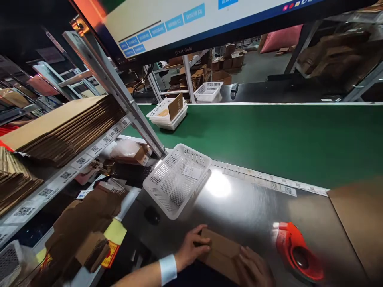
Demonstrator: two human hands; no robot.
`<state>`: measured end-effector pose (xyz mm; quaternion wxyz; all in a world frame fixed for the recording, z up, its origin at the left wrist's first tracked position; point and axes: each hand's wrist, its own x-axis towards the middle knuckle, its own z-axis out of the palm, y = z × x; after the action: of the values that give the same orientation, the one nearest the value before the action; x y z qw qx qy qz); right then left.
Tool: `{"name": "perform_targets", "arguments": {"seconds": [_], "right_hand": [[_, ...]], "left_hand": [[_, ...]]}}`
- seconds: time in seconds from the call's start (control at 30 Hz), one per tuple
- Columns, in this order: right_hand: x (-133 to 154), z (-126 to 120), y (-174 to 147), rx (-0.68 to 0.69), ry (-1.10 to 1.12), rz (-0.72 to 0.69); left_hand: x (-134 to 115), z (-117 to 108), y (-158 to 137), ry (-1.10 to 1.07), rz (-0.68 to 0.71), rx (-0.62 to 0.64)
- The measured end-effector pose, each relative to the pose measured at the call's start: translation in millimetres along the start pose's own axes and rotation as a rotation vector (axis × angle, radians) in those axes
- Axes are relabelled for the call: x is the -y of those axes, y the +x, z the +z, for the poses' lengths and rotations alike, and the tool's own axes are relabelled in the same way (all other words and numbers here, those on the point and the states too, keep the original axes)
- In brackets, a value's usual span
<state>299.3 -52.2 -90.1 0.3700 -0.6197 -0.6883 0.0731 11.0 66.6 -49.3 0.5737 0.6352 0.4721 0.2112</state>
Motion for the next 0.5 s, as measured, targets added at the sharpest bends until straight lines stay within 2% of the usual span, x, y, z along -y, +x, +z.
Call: {"name": "perform_targets", "arguments": {"seconds": [0.07, 0.17, 0.3, 0.37, 0.43, 0.5], "right_hand": [[10, 9, 3, -0.103, 0.109, 0.126], [23, 12, 0, -0.170, 0.181, 0.216], [16, -5, -3, -0.097, 0.133, 0.400], [0, -25, 6, -0.101, -0.016, 0.542], [-22, -47, 24, -0.071, -0.270, 0.789], [-44, -64, 44, 0.157, -0.431, 1.021]], "left_hand": [[5, 13, 0, -0.078, -0.003, -0.104], [9, 20, 1, -0.146, -0.010, -0.135], [13, 18, 3, -0.207, -0.013, -0.106], [13, 16, 5, -0.235, -0.017, -0.063], [12, 15, 7, -0.271, -0.038, -0.031], [10, 13, 11, -0.335, -0.084, 0.003]]}}
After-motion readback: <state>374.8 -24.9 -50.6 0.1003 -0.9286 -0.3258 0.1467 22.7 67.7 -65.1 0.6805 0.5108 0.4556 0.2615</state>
